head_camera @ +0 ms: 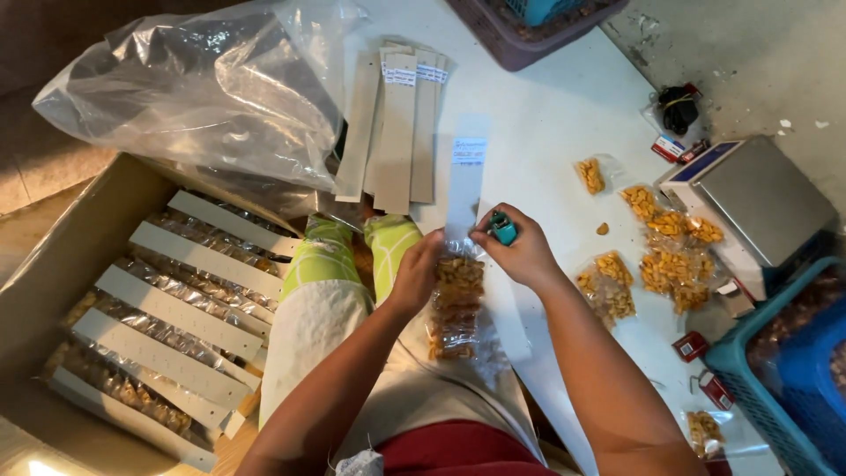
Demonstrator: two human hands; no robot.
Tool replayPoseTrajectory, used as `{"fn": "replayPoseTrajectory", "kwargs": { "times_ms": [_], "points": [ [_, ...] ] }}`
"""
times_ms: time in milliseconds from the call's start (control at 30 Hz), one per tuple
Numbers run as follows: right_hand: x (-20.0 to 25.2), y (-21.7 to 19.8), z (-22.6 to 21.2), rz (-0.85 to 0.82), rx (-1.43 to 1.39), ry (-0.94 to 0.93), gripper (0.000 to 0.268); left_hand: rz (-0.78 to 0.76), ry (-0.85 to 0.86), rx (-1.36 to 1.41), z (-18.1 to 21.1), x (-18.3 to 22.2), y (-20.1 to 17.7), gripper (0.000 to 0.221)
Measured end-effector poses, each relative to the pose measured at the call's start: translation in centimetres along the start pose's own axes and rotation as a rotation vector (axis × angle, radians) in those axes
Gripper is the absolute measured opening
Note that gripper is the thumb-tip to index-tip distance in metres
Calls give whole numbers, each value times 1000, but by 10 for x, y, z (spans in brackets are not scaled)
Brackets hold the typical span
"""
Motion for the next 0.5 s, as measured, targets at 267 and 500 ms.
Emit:
{"fn": "replayPoseTrajectory", "kwargs": {
  "times_ms": [267,500],
  "points": [
    [-12,-9,-16,350,-365,242,23,58,146,-374,10,16,6,42],
    [-15,16,3,703,-923,520,39,30,211,-510,30,29,28,50]
  ]
}}
Point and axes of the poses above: each hand's wrist, its own x-axis away from the middle knuckle, its own y-axis out of the palm, z = x × y, the point moved 7 cm from there along -x, towards the middle knuckle, and after that the axes turned 11 degrees about x, right-handed, at the moved point
